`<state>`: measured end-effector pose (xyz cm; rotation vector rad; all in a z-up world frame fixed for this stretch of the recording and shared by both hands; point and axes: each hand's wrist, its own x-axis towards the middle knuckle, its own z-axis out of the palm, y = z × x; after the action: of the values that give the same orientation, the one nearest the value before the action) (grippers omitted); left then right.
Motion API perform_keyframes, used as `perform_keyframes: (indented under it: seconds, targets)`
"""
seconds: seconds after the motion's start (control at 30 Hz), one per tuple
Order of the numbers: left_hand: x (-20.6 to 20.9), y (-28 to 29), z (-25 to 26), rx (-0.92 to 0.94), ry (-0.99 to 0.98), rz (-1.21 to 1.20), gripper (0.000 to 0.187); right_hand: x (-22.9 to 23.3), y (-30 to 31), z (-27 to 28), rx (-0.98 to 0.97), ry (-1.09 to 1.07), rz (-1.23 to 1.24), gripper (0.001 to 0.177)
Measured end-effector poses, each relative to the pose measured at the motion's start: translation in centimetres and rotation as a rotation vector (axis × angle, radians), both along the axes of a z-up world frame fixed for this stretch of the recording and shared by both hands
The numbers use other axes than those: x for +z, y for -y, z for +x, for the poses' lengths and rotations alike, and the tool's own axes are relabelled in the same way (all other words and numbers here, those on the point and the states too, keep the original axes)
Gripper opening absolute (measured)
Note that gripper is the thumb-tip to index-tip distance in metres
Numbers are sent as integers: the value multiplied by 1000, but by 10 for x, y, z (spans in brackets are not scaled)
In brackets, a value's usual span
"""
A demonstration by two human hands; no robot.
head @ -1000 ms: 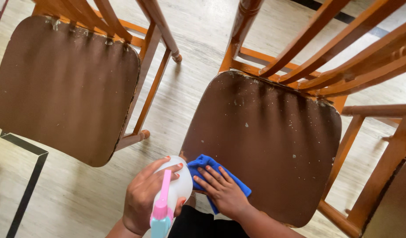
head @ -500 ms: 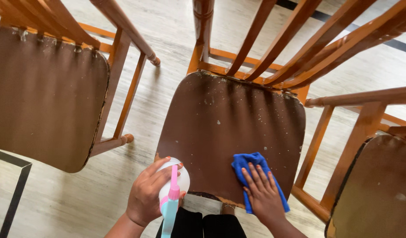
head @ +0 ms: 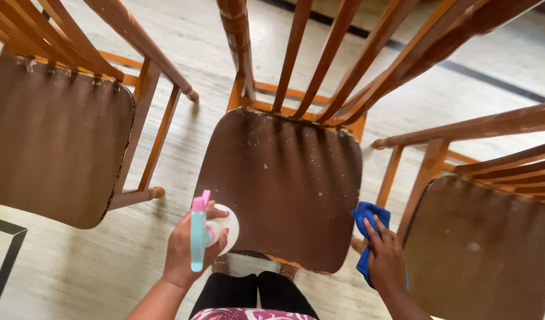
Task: The person sprays a cleaning solution from a spray bottle onto wooden chairs and wipes them with a blue cloth. They then move to a wooden door and repeat the spray and wipe process.
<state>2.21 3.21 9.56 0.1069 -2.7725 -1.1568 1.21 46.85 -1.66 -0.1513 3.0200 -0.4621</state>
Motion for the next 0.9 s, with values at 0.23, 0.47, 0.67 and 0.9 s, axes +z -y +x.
perform_keyframes:
  seconds: [0.23,0.47,0.67,0.9]
  targets:
    - [34,-5,1,237,147,464,55,72,-32,-26,-36,-111,-67,57]
    - [106,13,15,226,199,894,43,152,-39,-63,-34,-240,-220,55]
    - [193,19,22,364,-62,962,43,217,-20,-88,20,-308,-364,54]
    - [257,50,54,451,-326,819,57,261,-6,-99,59,-345,-423,56]
